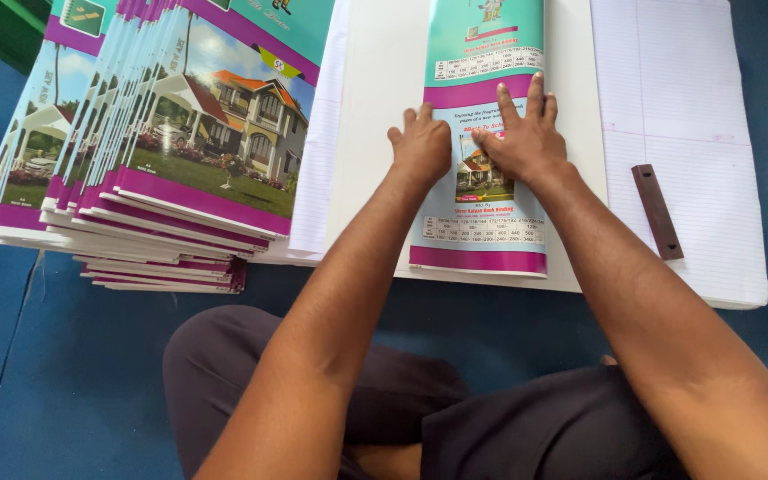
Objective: The person sits on the floor and repeatedly folds a printed cover sheet over a stack of blank pages, then uses a small rectangular tool to press and crease the fold. The person repeats this folding and creasing cycle multiple times on the same book unit.
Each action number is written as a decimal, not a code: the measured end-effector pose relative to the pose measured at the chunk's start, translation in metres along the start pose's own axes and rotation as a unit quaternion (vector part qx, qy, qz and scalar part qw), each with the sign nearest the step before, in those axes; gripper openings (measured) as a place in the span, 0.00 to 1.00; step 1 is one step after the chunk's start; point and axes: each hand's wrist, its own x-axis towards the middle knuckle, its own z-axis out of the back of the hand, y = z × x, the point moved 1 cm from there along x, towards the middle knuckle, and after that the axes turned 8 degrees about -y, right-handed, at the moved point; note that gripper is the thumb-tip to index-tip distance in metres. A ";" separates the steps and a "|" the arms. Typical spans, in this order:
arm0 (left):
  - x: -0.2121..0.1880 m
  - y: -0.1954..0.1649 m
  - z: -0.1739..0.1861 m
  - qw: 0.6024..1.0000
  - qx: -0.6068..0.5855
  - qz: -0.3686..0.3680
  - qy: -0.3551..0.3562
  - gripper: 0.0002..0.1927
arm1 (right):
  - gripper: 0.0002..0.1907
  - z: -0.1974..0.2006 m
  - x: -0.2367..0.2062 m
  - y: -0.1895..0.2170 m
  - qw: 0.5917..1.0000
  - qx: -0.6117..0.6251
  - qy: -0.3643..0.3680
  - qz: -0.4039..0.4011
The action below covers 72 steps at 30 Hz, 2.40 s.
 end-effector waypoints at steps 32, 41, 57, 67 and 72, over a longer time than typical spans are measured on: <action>0.020 -0.008 0.007 0.990 0.043 -0.004 0.135 0.49 | 0.42 -0.012 0.031 -0.033 0.999 -0.030 -0.005 0.045; 0.018 -0.011 0.011 0.983 0.074 -0.019 0.167 0.52 | 0.41 -0.027 0.024 -0.040 0.998 -0.006 -0.023 0.059; 0.022 -0.023 0.024 0.973 0.103 -0.012 0.207 0.51 | 0.43 -0.018 0.023 -0.041 0.999 0.002 -0.011 0.047; 0.027 -0.021 0.017 0.970 0.109 -0.002 0.215 0.53 | 0.39 0.018 0.035 -0.092 0.998 0.039 0.004 0.054; 0.035 -0.026 0.021 0.963 0.109 0.010 0.248 0.53 | 0.38 0.032 0.015 -0.141 0.999 0.015 0.027 -0.038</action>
